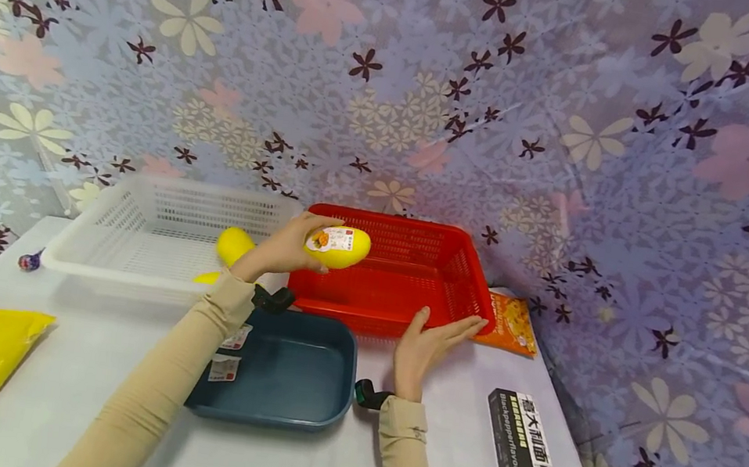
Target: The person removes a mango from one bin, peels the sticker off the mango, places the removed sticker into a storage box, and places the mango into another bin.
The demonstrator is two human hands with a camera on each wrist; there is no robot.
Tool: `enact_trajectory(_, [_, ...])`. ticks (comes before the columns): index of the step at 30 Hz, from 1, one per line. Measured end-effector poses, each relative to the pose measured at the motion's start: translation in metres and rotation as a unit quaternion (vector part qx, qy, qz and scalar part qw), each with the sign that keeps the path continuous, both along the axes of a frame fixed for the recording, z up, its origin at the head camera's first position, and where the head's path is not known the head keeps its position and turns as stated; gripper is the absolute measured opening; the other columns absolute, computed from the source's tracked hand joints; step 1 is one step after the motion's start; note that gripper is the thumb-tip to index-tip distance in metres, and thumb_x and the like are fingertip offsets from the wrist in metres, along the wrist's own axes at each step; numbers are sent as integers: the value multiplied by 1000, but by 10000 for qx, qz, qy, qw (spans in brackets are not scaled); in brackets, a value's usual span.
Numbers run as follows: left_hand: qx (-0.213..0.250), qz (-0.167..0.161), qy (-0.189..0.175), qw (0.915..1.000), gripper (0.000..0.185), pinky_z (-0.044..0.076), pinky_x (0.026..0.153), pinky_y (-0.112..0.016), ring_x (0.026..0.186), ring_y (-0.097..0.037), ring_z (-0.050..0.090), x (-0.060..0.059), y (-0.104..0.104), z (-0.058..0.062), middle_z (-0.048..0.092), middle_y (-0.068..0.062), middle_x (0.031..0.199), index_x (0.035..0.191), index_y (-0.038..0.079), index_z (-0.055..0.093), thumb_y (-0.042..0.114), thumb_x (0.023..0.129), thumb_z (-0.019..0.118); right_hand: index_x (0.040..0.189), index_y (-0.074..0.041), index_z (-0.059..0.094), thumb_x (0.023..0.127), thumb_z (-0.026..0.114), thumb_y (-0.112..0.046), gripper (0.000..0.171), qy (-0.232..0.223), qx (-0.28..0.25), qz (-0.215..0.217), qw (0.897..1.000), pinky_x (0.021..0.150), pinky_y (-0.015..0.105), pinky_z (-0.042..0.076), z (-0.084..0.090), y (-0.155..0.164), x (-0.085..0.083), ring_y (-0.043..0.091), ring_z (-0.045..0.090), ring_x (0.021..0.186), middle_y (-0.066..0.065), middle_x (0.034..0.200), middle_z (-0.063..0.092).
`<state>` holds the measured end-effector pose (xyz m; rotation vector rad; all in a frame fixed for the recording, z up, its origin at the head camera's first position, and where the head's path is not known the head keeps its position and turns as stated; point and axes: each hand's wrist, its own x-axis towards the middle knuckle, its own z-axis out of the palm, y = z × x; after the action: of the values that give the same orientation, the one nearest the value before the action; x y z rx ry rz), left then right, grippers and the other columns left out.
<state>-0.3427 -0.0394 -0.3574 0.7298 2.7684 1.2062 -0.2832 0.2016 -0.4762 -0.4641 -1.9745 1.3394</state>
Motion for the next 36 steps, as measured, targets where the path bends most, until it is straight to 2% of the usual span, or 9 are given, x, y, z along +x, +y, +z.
enact_trajectory(5, [-119,-18,236,9996,79,46,100,-50,118,-33,49,29,-12,-5,46,-16,137,144,17,46,15,74,83,153,1,-11,99,50,-30,87,-4,-28,111,9999,124,42,3,-2,2,2,29,-12,151,14,162,-16])
enact_trajectory(13, [-103,-126,266,9995,78,47,98,-46,114,-29,52,72,-26,-24,49,-16,134,142,15,49,14,73,84,153,2,-9,99,51,-35,89,-128,181,188,9996,123,43,4,-3,8,6,30,-8,151,15,162,-14])
enact_trajectory(18, [95,-106,279,9995,76,49,95,-44,108,-27,54,98,-34,-30,50,-14,131,141,16,50,14,73,84,153,2,-8,98,52,-37,90,-269,245,318,9988,123,45,5,-1,8,7,31,-8,151,16,162,-14])
enact_trajectory(23, [321,-280,281,9987,76,49,91,-42,107,-24,53,127,-41,-33,50,-10,130,141,17,49,14,73,83,153,2,-8,98,53,-36,91,-353,335,396,9980,123,46,6,1,10,7,32,-8,151,17,161,-14])
enact_trajectory(25, [343,-269,285,9986,76,46,92,-46,109,-22,51,137,-42,-35,50,-8,132,141,18,49,15,73,83,153,1,-10,98,53,-36,91,-395,357,442,9976,123,46,6,2,12,8,32,-8,151,16,161,-15])
enact_trajectory(26, [344,-238,293,9987,76,44,94,-51,111,-22,51,142,-43,-37,50,-7,132,141,20,50,15,73,84,153,1,-10,97,53,-36,92,-410,370,467,9974,123,47,6,2,13,8,32,-8,151,16,161,-15])
enact_trajectory(29, [377,-209,252,9988,77,42,94,-52,112,-20,50,153,-46,-43,50,-5,132,141,22,50,16,73,84,153,1,-10,97,53,-38,93,-464,399,531,9967,123,48,6,1,15,8,33,-7,151,15,162,-15])
enact_trajectory(33, [414,-343,98,9985,76,47,95,-43,114,-18,49,165,-46,-47,49,-2,130,141,24,50,14,73,84,153,3,-7,97,53,-38,92,-480,467,563,9962,122,48,8,2,16,10,33,-4,151,16,162,-13])
enact_trajectory(36, [364,-481,35,9982,76,48,98,-42,116,-17,48,174,-44,-48,49,-1,131,141,24,49,14,74,83,153,3,-6,97,53,-37,91,-468,531,560,9959,122,48,9,3,15,11,34,-2,151,17,162,-11])
